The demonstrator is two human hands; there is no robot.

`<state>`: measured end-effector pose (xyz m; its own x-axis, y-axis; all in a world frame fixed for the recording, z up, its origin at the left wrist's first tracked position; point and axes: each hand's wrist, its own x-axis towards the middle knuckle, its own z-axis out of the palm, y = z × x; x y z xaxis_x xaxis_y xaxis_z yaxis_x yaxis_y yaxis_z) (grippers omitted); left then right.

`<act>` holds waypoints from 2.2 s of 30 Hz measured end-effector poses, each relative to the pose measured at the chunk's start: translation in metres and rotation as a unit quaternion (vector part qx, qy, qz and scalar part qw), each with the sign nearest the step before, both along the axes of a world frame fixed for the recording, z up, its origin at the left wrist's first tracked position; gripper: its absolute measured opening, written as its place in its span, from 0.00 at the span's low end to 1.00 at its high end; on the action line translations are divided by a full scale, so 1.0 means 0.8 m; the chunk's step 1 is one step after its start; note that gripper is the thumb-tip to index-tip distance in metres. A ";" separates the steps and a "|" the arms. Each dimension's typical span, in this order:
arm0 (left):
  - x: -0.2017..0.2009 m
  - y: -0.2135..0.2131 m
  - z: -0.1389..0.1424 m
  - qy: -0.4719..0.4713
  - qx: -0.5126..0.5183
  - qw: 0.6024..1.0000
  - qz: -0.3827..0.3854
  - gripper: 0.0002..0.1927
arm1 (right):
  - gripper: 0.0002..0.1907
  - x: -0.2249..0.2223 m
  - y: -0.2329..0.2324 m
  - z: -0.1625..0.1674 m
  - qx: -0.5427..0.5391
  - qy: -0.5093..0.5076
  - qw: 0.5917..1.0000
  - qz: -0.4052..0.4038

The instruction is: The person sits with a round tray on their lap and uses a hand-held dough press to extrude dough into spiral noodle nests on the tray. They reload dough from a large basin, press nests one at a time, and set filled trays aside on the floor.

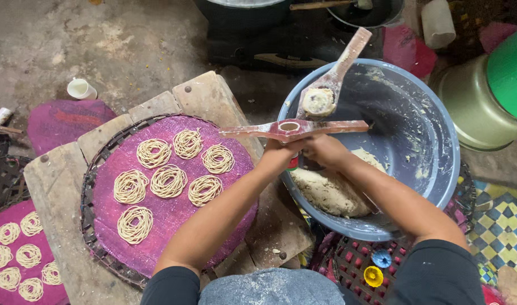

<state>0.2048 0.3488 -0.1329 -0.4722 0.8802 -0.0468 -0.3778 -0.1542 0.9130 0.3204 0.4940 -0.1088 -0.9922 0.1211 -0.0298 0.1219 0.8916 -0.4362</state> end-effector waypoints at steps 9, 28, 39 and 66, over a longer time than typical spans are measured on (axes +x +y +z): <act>-0.009 0.003 -0.008 -0.090 -0.009 0.995 0.050 0.16 | 0.09 -0.059 -0.024 -0.033 -0.584 0.144 0.733 -0.317; -0.004 0.004 -0.018 -0.086 -0.013 0.996 0.028 0.15 | 0.14 -0.044 -0.007 -0.005 -0.344 -0.013 0.910 -0.233; -0.001 -0.001 -0.016 -0.072 0.010 0.996 0.058 0.13 | 0.21 -0.094 -0.068 -0.019 -0.531 0.244 0.782 -0.217; -0.013 -0.013 0.034 -0.060 0.068 0.996 0.017 0.11 | 0.24 -0.018 -0.124 0.015 -0.483 0.078 0.811 -0.321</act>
<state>0.1947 0.3387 -0.1059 -0.5005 0.8656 0.0142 -0.4756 -0.2886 0.8309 0.3057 0.3947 -0.0969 -0.7350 0.6087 -0.2987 0.3026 -0.0998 -0.9479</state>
